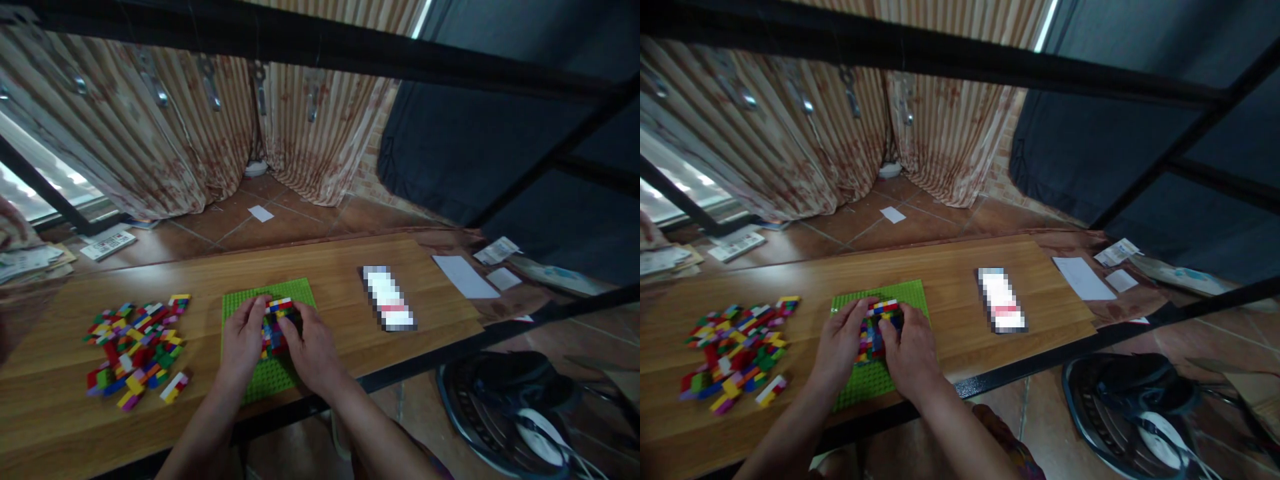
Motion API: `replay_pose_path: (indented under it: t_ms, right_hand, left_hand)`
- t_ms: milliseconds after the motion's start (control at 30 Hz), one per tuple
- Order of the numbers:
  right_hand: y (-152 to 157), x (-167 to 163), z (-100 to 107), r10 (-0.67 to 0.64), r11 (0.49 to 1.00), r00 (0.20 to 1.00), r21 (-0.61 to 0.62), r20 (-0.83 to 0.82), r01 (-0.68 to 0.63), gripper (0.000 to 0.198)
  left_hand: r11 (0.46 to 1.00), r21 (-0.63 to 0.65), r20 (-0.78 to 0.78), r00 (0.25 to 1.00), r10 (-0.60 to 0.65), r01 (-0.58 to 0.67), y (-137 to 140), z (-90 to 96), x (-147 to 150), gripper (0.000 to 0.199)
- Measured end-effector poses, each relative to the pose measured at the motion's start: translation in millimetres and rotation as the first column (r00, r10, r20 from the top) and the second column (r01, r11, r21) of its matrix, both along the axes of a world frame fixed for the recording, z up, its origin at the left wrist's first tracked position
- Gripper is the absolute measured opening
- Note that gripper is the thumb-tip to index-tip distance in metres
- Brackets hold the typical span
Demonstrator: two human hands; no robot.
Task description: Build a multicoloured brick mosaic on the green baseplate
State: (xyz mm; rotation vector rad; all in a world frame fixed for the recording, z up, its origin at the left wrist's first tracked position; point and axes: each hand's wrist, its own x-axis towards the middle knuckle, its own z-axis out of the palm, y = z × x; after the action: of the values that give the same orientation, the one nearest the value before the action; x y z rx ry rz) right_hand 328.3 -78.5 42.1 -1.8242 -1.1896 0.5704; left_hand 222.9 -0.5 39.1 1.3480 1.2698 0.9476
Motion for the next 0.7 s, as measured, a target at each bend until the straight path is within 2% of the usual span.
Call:
replay_pose_path:
  t_ms: [233,467,700]
  right_hand:
    - [-1,-6,-4,-0.009,1.0,1.0,0.014,0.015,0.009,0.047]
    - [0,-14,-11,-0.039,0.999,0.995,0.038,0.091,0.036,0.049]
    - [-1,-15,-9,-0.015,1.0,0.991,0.026,0.132,0.012,0.053]
  left_hand:
    - [1.0,0.016,0.014,1.0,-0.001,0.001,-3,6.5,2,0.047]
    - [0.999,0.047,-0.001,1.0,-0.004,0.004,-3,3.5,3,0.043]
    - [0.995,0.092,-0.045,0.998,-0.037,0.041,-3,-2.4,2,0.04]
